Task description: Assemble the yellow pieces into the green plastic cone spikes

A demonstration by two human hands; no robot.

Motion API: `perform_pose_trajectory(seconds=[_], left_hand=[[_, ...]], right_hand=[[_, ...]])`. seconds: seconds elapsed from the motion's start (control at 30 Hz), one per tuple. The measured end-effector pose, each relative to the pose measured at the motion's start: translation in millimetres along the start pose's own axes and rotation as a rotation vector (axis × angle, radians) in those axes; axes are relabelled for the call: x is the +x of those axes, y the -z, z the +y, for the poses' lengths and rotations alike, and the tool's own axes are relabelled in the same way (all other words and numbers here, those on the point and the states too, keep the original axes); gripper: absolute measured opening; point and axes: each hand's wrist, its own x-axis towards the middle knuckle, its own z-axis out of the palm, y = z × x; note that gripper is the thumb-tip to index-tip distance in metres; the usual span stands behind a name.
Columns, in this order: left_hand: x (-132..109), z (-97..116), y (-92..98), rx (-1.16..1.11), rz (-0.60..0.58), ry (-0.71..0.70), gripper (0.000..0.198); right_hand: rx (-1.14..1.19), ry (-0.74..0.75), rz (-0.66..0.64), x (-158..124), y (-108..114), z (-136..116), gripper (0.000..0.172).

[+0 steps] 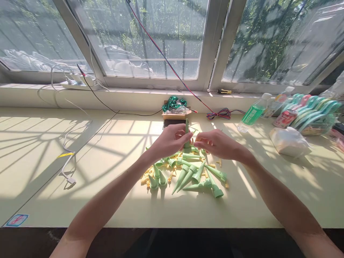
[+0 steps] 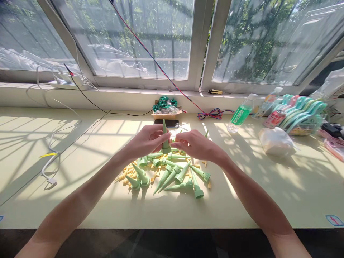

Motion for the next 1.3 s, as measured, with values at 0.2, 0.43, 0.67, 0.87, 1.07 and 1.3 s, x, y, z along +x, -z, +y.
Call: perform_pose_trajectory(seconds=[0.2, 0.43, 0.67, 0.87, 1.07, 1.3], left_hand=[[0.0, 1.2, -0.2, 0.003, -0.005, 0.002, 0.028], [0.4, -0.6, -2.7, 0.032, -0.015, -0.01, 0.029], [0.7, -1.2, -2.8, 0.095, -0.021, -0.026, 0.028], [1.2, -1.1, -0.8, 0.071, -0.001, -0.017, 0.025], [0.9, 2.1, 0.4, 0.058, 0.016, 0.005, 0.024], [0.6, 3.3, -0.9, 0.034, 0.013, 0.002, 0.026]], right_hand=[[0.055, 0.015, 0.086, -0.9, -1.0, 0.9, 0.012], [0.01, 0.028, 0.047, -1.3, -2.7, 1.0, 0.016], [-0.103, 0.06, -0.026, -0.5, -1.7, -3.1, 0.032], [-0.094, 0.046, -0.018, 0.3, -3.0, -1.7, 0.033], [0.038, 0.057, 0.089, 0.5, -4.6, 2.4, 0.008], [0.037, 0.065, 0.115, 0.7, -6.3, 0.8, 0.01]])
